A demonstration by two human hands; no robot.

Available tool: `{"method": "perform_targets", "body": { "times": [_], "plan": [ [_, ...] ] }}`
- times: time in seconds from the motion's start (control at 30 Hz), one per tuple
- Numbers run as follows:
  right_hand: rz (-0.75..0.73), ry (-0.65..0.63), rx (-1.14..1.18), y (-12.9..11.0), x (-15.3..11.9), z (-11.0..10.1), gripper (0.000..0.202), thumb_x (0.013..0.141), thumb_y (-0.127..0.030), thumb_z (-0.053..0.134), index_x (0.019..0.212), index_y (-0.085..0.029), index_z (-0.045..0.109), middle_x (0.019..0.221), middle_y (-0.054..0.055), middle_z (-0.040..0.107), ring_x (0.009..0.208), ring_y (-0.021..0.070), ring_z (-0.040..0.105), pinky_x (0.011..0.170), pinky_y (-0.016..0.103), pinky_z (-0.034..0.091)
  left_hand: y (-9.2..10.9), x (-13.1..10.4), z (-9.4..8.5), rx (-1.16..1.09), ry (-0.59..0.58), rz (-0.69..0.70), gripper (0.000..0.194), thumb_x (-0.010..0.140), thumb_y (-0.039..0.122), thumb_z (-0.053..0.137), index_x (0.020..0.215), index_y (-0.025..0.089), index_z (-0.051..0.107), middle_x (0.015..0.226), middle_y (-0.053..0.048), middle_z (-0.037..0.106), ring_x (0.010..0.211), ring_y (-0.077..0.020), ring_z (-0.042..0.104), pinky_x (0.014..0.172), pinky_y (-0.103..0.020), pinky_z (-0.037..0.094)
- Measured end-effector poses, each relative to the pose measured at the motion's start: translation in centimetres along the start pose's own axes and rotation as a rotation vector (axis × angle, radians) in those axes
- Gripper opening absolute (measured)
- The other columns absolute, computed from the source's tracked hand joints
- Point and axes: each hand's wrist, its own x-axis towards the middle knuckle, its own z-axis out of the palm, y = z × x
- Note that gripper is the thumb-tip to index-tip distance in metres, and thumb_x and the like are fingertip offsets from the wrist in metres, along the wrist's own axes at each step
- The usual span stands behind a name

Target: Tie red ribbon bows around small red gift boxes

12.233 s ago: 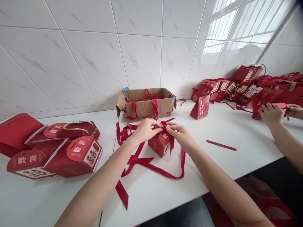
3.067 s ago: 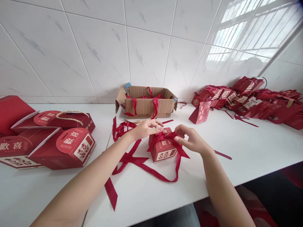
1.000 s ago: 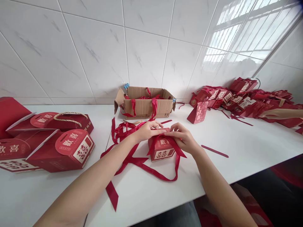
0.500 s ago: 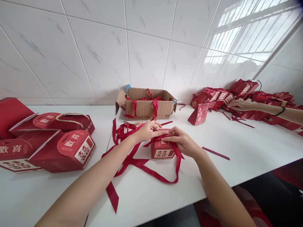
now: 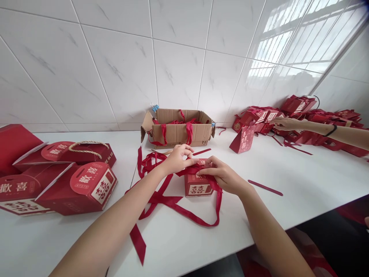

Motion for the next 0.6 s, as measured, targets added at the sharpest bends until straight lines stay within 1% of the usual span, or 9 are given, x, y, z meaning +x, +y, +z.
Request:
{"method": "perform_targets", "body": {
  "times": [0.07,0.13,0.17,0.23,0.33,0.4,0.43,0.53,0.6],
  "plan": [
    [-0.008,0.004,0.003,0.1,0.0,0.0,0.044,0.091,-0.009,0.035,0.110,-0.032,0.068,0.103,0.007,0.050,0.093,0.0173,0.055,0.073,0.030,0.054,-0.1,0.1,0.1,-0.013,0.007,-0.002,0.043,0.075,0.055,0.061,0.055,0.018,0.051,0.113,-0.006,0.057,0.115,-0.0280,0.046,0.101,-0.047,0.033],
    [-0.038,0.043,0.016,0.3,0.0,0.0,0.045,0.089,-0.007,0.036,0.109,-0.031,0.068,0.100,0.007,0.051,0.091,0.0165,0.056,0.073,0.030,0.054,-0.2,0.2,0.3,-0.080,0.018,-0.018,0.046,0.074,0.057,0.061,0.054,0.018,0.048,0.108,-0.006,0.058,0.106,-0.0261,0.052,0.098,-0.044,0.037],
    [-0.050,0.080,0.025,0.4,0.1,0.0,0.046,0.087,-0.005,0.036,0.110,-0.031,0.067,0.099,0.006,0.051,0.089,0.0160,0.056,0.073,0.030,0.053,-0.1,0.2,0.4,-0.132,0.020,-0.029,0.047,0.074,0.058,0.061,0.054,0.017,0.048,0.106,-0.006,0.059,0.102,-0.0249,0.054,0.097,-0.043,0.038],
    [-0.053,0.188,0.039,0.6,0.2,-0.1,0.049,0.084,-0.003,0.038,0.116,-0.031,0.063,0.096,0.005,0.053,0.086,0.0151,0.057,0.072,0.030,0.053,0.2,0.2,0.4,-0.253,0.020,-0.066,0.047,0.075,0.061,0.058,0.058,0.018,0.053,0.104,-0.006,0.060,0.100,-0.0239,0.056,0.096,-0.040,0.039],
    [-0.012,0.359,0.051,0.8,0.4,0.0,0.051,0.079,-0.002,0.041,0.119,-0.029,0.058,0.096,0.004,0.056,0.080,0.0142,0.056,0.067,0.029,0.051,1.0,0.1,0.2,-0.394,0.053,-0.177,0.051,0.079,0.066,0.048,0.065,0.019,0.059,0.106,-0.006,0.064,0.106,-0.0250,0.054,0.098,-0.038,0.037],
    [0.033,0.420,0.053,1.0,0.5,0.1,0.046,0.078,-0.004,0.043,0.115,-0.027,0.059,0.096,0.004,0.059,0.074,0.0129,0.055,0.064,0.027,0.050,1.5,0.1,-0.1,-0.427,0.100,-0.231,0.053,0.080,0.068,0.044,0.067,0.020,0.061,0.107,-0.005,0.065,0.110,-0.0256,0.053,0.099,-0.036,0.036],
    [0.060,0.434,0.053,1.1,0.6,0.1,0.043,0.078,-0.005,0.044,0.113,-0.026,0.060,0.095,0.004,0.060,0.071,0.0123,0.054,0.063,0.027,0.049,1.7,0.1,-0.2,-0.432,0.129,-0.237,0.053,0.081,0.068,0.043,0.070,0.020,0.063,0.108,-0.005,0.065,0.112,-0.0257,0.052,0.099,-0.036,0.036],
    [0.145,0.459,0.070,1.4,0.8,0.3,0.032,0.078,-0.009,0.048,0.104,-0.022,0.060,0.091,0.003,0.062,0.064,0.0109,0.052,0.059,0.026,0.047,2.1,0.1,-0.5,-0.409,0.172,-0.189,0.042,0.084,0.060,0.045,0.083,0.023,0.066,0.109,-0.004,0.064,0.114,-0.0245,0.051,0.097,-0.035,0.038],
    [0.202,0.481,0.094,1.5,0.9,0.5,0.019,0.078,-0.014,0.050,0.093,-0.020,0.059,0.085,0.002,0.063,0.059,0.0102,0.050,0.055,0.025,0.045,2.5,0.0,-0.3,-0.313,0.151,-0.128,0.032,0.082,0.052,0.053,0.082,0.023,0.066,0.109,-0.004,0.063,0.111,-0.0244,0.053,0.097,-0.037,0.039]
  ]
}}
